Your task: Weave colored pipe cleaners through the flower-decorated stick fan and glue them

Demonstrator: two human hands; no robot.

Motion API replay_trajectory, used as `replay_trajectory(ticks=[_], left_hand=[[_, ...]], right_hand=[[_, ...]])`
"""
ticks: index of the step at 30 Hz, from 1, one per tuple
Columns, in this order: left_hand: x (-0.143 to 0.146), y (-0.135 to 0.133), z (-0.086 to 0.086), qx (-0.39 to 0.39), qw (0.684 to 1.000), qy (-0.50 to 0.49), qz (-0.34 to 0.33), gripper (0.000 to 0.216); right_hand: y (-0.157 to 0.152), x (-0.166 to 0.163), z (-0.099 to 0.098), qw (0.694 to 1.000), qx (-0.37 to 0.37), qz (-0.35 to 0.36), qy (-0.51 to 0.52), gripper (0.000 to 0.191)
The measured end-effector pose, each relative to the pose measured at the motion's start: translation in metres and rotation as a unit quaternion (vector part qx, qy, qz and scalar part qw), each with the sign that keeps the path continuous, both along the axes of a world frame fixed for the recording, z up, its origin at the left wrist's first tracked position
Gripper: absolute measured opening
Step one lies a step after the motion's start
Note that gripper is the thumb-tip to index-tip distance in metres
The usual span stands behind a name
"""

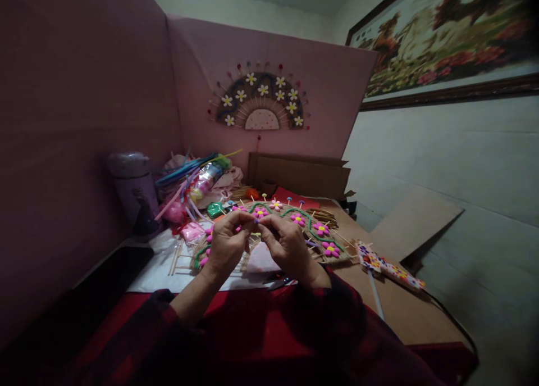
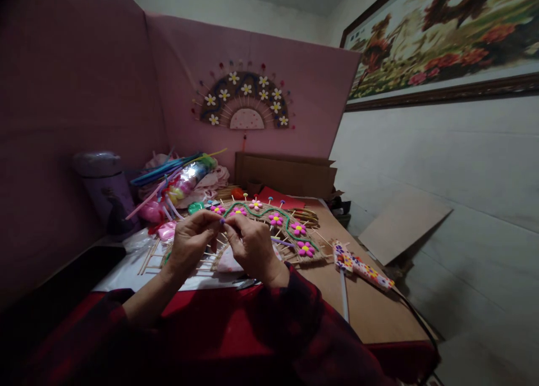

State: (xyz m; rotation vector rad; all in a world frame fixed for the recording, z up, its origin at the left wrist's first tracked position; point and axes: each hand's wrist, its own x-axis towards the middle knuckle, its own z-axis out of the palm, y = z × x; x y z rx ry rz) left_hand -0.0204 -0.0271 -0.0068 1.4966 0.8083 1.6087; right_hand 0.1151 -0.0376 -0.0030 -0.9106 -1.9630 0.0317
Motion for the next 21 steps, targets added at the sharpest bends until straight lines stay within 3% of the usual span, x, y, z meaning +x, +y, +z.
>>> replay_trajectory(ticks=[8, 13, 18, 21], left_hand=[[0.007, -0.001, -0.012, 0.016, 0.999, -0.006, 0.040, 0.007], [0.010, -0.001, -0.012, 0.002, 1.000, -0.018, -0.008, 0.010], [0.003, 0.003, -0.006, 0.001, 0.998, 0.041, -0.051, 0.013], [-0.001, 0.007, -0.007, 0.002, 0.996, 0.080, -0.044, 0.011]], right_hand=[[0.000, -0.004, -0.001, 0.998, -0.040, 0.027, 0.029, 0.012], [0.002, -0.002, 0.001, 0.999, -0.036, 0.000, 0.022, 0.013], [0.003, 0.006, 0.007, 0.999, -0.015, -0.024, -0.046, 0.012], [0.004, 0.009, 0.007, 0.996, -0.005, -0.029, -0.085, 0.009]])
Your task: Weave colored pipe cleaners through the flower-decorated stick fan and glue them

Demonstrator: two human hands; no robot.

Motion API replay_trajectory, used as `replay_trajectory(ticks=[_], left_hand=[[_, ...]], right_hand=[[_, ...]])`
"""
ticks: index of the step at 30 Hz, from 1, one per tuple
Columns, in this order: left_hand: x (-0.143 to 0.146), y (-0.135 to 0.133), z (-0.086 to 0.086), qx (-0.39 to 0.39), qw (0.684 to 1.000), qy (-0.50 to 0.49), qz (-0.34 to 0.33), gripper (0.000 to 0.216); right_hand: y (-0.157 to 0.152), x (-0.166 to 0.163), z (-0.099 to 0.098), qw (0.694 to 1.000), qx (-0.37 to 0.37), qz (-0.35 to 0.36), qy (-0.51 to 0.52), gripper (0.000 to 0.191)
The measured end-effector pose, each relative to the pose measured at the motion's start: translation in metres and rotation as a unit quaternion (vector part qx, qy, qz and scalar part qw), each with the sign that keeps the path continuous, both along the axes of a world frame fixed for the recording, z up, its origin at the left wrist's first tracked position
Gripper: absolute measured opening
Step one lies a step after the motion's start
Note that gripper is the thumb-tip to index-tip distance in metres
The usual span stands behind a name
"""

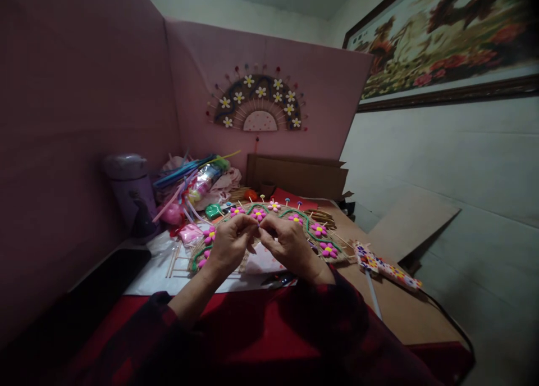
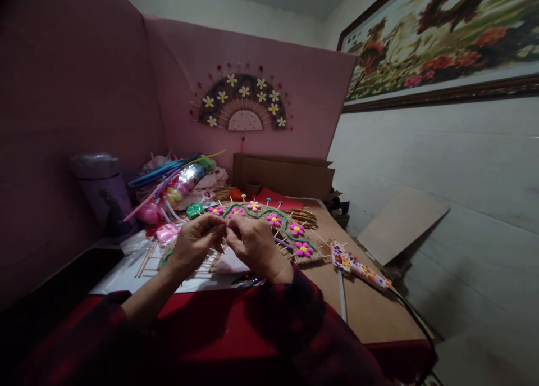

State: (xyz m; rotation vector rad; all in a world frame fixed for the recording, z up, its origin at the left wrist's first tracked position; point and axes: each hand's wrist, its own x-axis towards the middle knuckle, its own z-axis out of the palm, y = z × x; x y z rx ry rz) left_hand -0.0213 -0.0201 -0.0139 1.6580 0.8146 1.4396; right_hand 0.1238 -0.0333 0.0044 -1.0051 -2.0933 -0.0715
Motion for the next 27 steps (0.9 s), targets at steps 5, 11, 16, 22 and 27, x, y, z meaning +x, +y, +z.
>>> replay_trajectory(ticks=[5, 11, 16, 22, 27], left_hand=[[0.002, 0.002, -0.007, 0.023, 0.998, 0.028, 0.057, 0.008], [0.008, -0.002, -0.011, 0.074, 0.986, 0.048, 0.142, 0.007], [0.013, -0.006, -0.013, 0.158, 0.951, 0.110, 0.242, 0.011], [0.018, -0.008, -0.012, 0.184, 0.936, 0.128, 0.273, 0.008], [0.012, -0.001, -0.010, 0.113, 0.976, 0.089, 0.165, 0.009]], right_hand=[[0.001, -0.003, -0.003, 1.000, 0.001, -0.017, 0.003, 0.013], [0.000, -0.008, -0.008, 0.999, 0.004, -0.024, 0.034, 0.013], [-0.002, -0.018, -0.015, 0.995, 0.022, -0.029, 0.088, 0.011], [-0.001, -0.022, -0.016, 0.989, 0.004, -0.058, 0.133, 0.012], [0.003, -0.010, -0.011, 0.994, 0.032, -0.086, 0.065, 0.012]])
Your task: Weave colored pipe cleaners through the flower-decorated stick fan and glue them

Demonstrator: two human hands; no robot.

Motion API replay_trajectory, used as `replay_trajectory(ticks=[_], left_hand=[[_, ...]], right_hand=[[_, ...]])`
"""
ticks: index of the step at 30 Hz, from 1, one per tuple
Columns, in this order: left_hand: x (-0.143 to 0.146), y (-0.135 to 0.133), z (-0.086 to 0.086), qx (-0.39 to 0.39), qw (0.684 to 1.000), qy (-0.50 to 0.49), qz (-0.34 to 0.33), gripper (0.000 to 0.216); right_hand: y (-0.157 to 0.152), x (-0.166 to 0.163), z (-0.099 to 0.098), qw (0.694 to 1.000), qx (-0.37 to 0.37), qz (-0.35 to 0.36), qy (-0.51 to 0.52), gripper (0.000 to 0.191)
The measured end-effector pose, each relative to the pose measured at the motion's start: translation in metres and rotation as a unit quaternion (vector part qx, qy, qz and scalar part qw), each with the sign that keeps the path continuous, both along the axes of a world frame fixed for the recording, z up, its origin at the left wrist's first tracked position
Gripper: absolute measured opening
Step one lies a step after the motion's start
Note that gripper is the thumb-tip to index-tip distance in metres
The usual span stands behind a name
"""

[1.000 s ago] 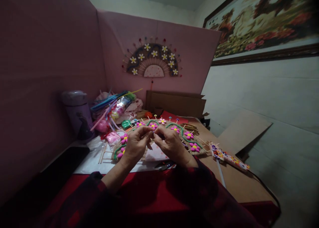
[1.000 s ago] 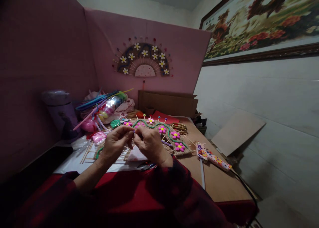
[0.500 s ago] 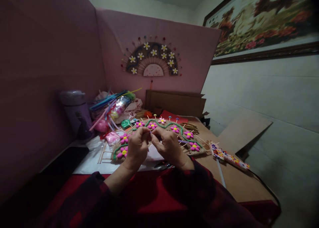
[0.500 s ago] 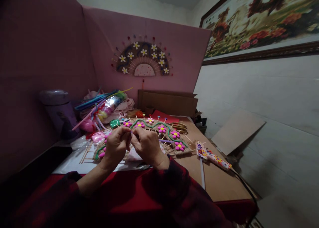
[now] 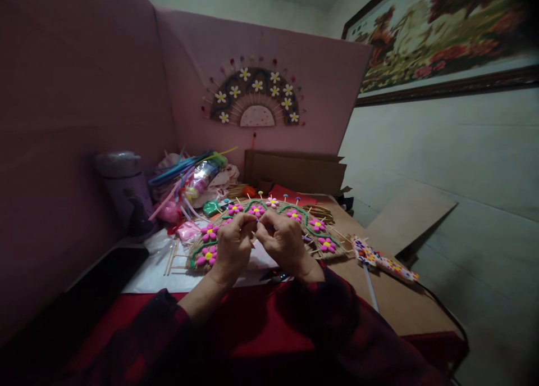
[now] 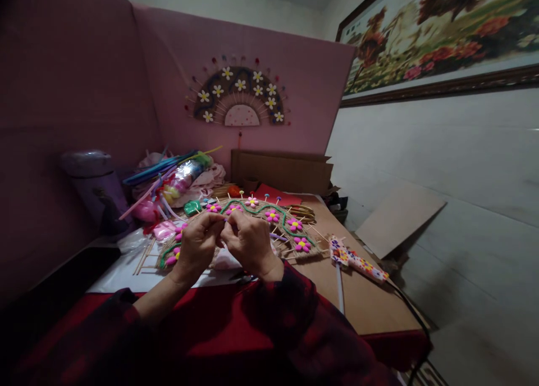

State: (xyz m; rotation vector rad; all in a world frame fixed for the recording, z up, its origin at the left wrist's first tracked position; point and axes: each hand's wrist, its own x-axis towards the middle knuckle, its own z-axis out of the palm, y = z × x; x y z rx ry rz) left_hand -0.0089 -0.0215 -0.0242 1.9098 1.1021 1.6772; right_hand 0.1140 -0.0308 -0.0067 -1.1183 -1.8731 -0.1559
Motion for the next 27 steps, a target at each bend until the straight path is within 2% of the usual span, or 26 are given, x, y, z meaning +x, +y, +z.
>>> replay_trajectory(ticks=[5, 8, 13, 17, 22, 27], left_hand=[[-0.003, 0.000, 0.003, -0.093, 0.991, -0.070, -0.059, 0.010], [-0.004, -0.002, 0.005, -0.124, 0.984, -0.099, -0.080, 0.014], [-0.011, 0.002, 0.008, -0.079, 0.993, 0.029, -0.087, 0.012], [-0.019, 0.004, 0.018, -0.075, 0.982, 0.125, -0.120, 0.014], [-0.025, -0.001, 0.029, -0.032, 0.960, 0.256, -0.110, 0.019], [-0.023, -0.003, 0.025, -0.008, 0.957, 0.268, -0.110, 0.019]], right_hand=[[-0.001, 0.004, 0.003, 0.998, 0.000, 0.007, -0.060, 0.014], [-0.002, 0.004, 0.003, 0.996, -0.006, -0.002, -0.089, 0.016], [-0.001, 0.008, 0.006, 0.991, -0.022, 0.000, -0.129, 0.013], [-0.002, 0.014, 0.012, 0.990, -0.041, 0.027, -0.131, 0.012], [-0.004, 0.017, 0.019, 0.986, -0.067, 0.075, -0.130, 0.011], [-0.003, 0.017, 0.016, 0.987, -0.060, 0.101, -0.109, 0.012]])
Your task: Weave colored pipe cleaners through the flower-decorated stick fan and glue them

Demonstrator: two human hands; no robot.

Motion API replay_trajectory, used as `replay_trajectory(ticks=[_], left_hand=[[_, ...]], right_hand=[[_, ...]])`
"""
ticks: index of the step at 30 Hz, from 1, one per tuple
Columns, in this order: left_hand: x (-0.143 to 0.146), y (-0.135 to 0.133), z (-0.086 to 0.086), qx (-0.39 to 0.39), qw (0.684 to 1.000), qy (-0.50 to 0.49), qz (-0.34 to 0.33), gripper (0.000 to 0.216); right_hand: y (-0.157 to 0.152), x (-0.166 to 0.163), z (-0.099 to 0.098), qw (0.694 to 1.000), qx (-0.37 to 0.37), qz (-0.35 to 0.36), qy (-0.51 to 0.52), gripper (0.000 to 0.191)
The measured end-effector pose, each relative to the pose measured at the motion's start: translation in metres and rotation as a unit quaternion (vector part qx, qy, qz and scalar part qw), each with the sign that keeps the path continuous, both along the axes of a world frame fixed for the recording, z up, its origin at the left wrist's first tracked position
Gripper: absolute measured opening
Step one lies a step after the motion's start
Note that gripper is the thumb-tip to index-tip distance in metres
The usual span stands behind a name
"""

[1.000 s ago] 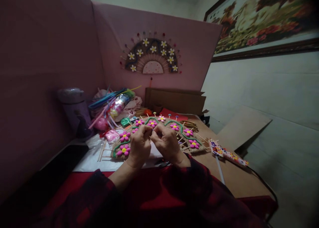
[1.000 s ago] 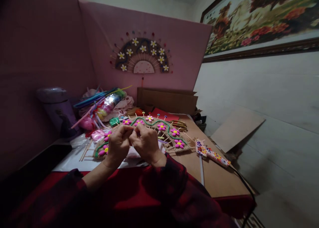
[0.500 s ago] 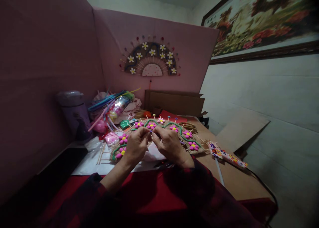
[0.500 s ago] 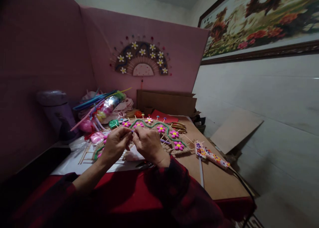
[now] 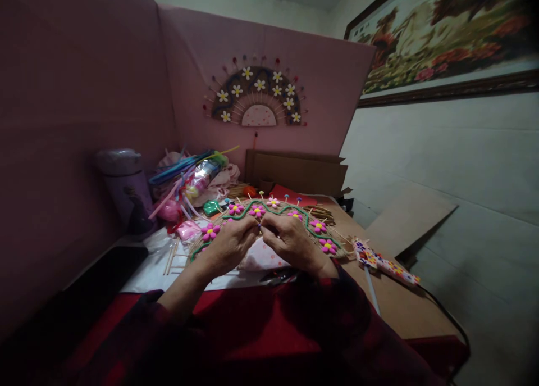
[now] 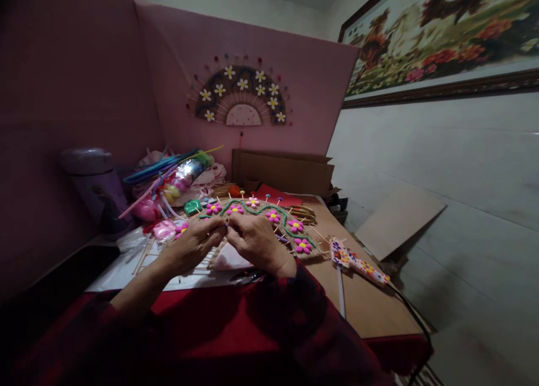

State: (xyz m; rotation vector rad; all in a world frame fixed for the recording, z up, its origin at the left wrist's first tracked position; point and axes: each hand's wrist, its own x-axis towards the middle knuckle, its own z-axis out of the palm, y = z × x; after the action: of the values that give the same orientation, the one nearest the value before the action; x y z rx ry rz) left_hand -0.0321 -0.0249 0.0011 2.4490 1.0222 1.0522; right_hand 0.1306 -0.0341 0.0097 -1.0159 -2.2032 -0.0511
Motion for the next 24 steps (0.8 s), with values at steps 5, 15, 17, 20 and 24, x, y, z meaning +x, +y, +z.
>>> replay_trajectory(ticks=[5, 15, 17, 20, 24], left_hand=[[0.005, 0.002, -0.009, 0.019, 0.999, -0.021, 0.024, 0.018], [0.005, 0.004, -0.004, -0.205, 0.952, -0.228, -0.005, 0.025], [0.005, 0.003, -0.003, -0.259, 0.929, -0.263, -0.018, 0.025], [0.005, 0.001, -0.003, -0.307, 0.898, -0.311, -0.043, 0.026], [0.005, 0.001, -0.003, -0.333, 0.878, -0.339, -0.060, 0.024]], right_hand=[[0.006, -0.004, -0.012, 0.999, 0.026, 0.004, 0.027, 0.012], [0.008, -0.004, -0.010, 0.998, 0.051, -0.039, 0.028, 0.017], [0.006, -0.005, -0.010, 0.996, 0.059, -0.061, 0.025, 0.016], [0.004, -0.006, -0.011, 0.994, 0.078, -0.075, 0.008, 0.014], [0.002, -0.007, -0.009, 0.992, 0.093, -0.073, -0.034, 0.010]])
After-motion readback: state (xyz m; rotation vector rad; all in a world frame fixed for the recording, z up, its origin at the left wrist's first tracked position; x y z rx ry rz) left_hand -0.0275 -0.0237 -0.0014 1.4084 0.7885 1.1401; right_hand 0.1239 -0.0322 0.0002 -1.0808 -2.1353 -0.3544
